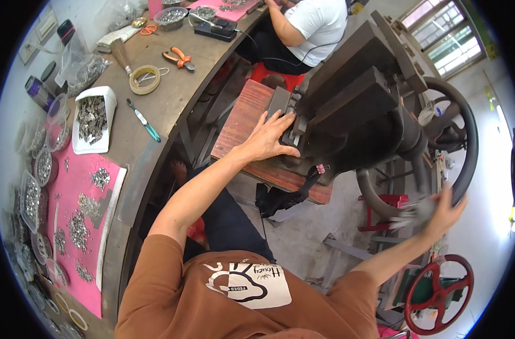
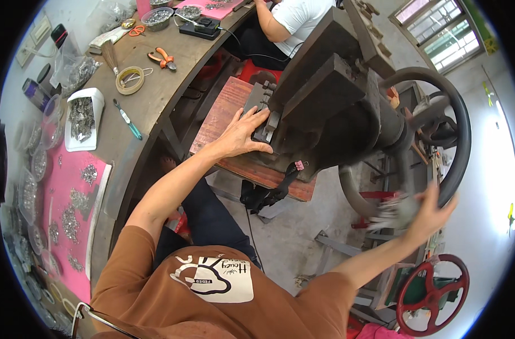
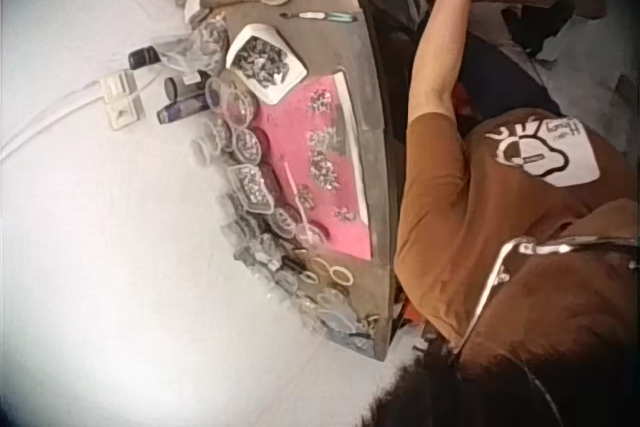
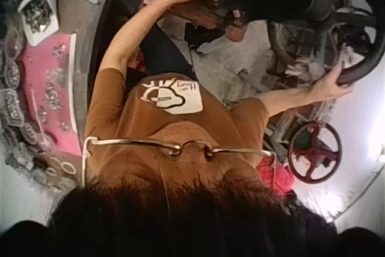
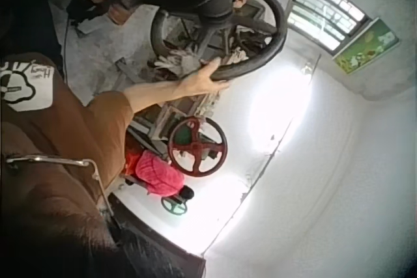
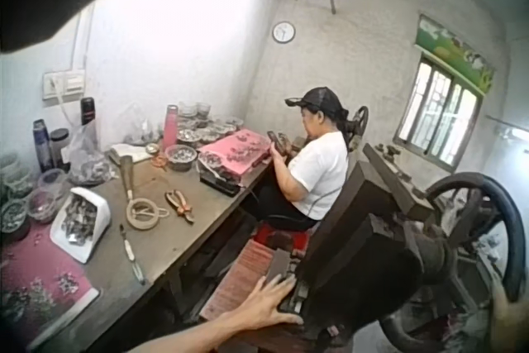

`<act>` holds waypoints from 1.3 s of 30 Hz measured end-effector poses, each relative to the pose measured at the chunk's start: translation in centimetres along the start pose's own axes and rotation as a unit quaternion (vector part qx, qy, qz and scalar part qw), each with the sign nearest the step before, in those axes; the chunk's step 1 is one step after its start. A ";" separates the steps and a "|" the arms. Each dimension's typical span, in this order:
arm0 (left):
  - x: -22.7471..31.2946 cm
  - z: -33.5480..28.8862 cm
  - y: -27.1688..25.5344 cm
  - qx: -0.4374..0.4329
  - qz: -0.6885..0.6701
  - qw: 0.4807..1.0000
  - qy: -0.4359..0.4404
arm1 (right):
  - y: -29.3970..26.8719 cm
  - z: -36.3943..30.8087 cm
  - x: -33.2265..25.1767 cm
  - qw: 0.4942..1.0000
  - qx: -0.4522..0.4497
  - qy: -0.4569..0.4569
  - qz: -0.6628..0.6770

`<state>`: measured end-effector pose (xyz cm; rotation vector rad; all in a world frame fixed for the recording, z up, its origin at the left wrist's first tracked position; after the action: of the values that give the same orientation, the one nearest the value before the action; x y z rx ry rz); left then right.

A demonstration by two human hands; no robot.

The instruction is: The person loads small metal pieces into a metal fixture by hand, inserts the fixture into a manual press machine, and rotates the wheel to press them. The person then arranges more metal pieces into the fixture.

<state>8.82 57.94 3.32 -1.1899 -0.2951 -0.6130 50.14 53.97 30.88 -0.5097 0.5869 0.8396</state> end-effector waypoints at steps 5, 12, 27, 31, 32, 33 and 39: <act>-1.2 -0.7 -2.1 -0.040 -0.074 0.996 0.029 | -0.5 -3.1 2.3 0.999 0.008 0.011 -0.032; -6.4 4.8 -3.3 0.181 -0.198 0.962 -0.041 | 3.3 7.5 -4.9 0.983 -0.081 -0.117 -0.116; 0.0 1.8 -3.4 0.061 0.055 0.991 0.101 | 2.4 12.8 -5.5 0.962 -0.046 -0.197 -0.186; 0.5 -2.3 -4.9 0.166 0.079 0.981 0.064 | 8.8 2.8 -11.3 0.750 -0.311 -0.049 0.582; 0.2 -4.2 -5.7 0.178 0.085 0.980 0.038 | 11.8 0.2 -14.5 0.567 -0.426 0.042 0.704; 0.0 -6.3 -7.0 0.196 0.088 0.977 0.012 | 11.9 -0.3 -14.4 0.561 -0.427 0.050 0.707; -0.4 -19.5 -14.5 0.240 0.119 0.952 -0.148 | 19.2 2.1 -14.8 0.252 -0.578 0.139 0.764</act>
<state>-1.94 36.58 7.30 -0.8228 -0.5149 -0.1320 27.50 58.29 38.64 -1.4909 0.5405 3.3297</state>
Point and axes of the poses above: each hand's wrist, its own z-axis towards the middle knuckle, its own y-axis out of the palm, x = y × z, the point moved 7 cm from there along z, towards the middle knuckle, and after that the axes turned 15 degrees about z, right-handed, at the moved point
